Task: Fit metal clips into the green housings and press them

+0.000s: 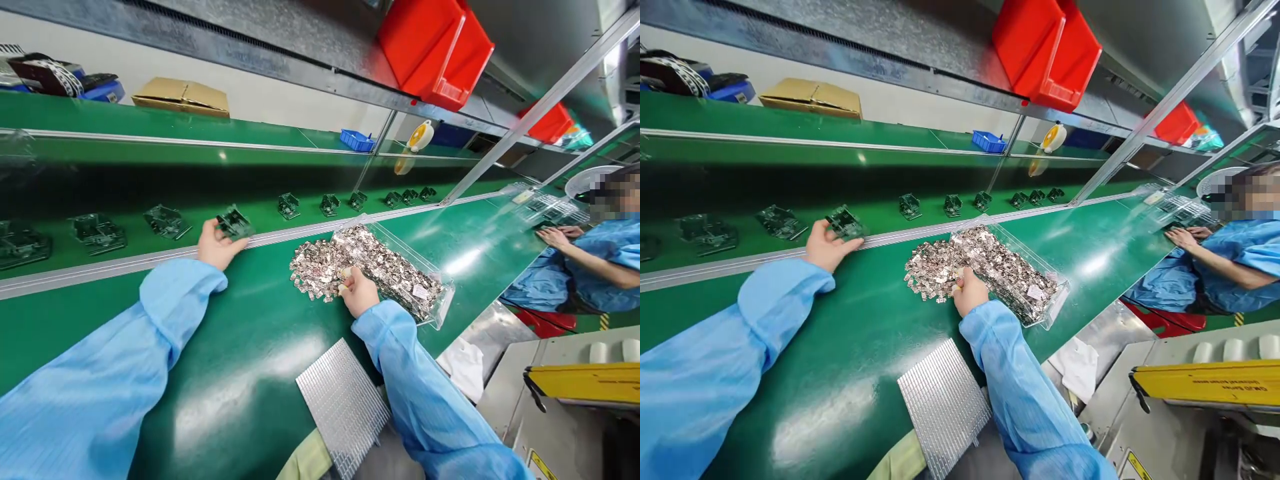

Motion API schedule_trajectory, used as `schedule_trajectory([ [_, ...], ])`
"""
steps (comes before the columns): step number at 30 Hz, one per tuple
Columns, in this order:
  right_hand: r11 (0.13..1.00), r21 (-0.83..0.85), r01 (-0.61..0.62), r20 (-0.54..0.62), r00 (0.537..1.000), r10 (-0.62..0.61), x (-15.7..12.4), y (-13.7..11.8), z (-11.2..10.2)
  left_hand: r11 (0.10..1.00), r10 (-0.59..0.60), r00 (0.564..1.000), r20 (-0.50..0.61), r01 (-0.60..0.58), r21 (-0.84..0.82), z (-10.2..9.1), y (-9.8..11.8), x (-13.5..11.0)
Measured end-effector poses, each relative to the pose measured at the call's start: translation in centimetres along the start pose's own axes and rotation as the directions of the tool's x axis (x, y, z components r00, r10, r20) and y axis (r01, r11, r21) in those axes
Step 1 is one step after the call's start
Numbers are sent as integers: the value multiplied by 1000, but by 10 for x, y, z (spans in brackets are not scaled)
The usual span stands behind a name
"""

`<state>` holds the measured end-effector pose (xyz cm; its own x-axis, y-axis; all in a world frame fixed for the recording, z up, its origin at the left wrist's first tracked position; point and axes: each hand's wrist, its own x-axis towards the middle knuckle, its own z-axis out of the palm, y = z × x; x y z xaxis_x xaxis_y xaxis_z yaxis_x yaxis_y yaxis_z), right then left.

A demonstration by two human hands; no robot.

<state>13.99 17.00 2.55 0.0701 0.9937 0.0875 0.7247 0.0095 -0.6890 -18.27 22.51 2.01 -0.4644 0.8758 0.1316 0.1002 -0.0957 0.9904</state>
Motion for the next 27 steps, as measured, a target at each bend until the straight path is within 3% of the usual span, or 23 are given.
schedule_trajectory([
  [3,992,129,5,-28,1000,-1,-9,9,-9,975,-47,979,200,88,-204,8,9,-60],
  [7,944,331,-11,-13,1000,16,-33,13,-27,863,-178,858,482,371,-343,6,26,-142],
  [11,872,488,-30,55,998,4,-83,4,-53,806,-175,788,591,459,-373,9,38,-199],
  [15,760,645,-77,129,992,-9,-148,-2,-77,779,-117,756,644,472,-412,20,39,-236],
  [19,692,714,-104,127,992,17,-199,-1,-77,783,-48,730,682,452,-428,30,40,-268],
  [23,722,686,-94,45,995,87,-222,-4,-57,765,1,688,726,467,-444,34,42,-288],
  [27,670,714,-205,108,977,184,-227,-12,-37,757,14,698,716,460,-463,35,42,-294],
])
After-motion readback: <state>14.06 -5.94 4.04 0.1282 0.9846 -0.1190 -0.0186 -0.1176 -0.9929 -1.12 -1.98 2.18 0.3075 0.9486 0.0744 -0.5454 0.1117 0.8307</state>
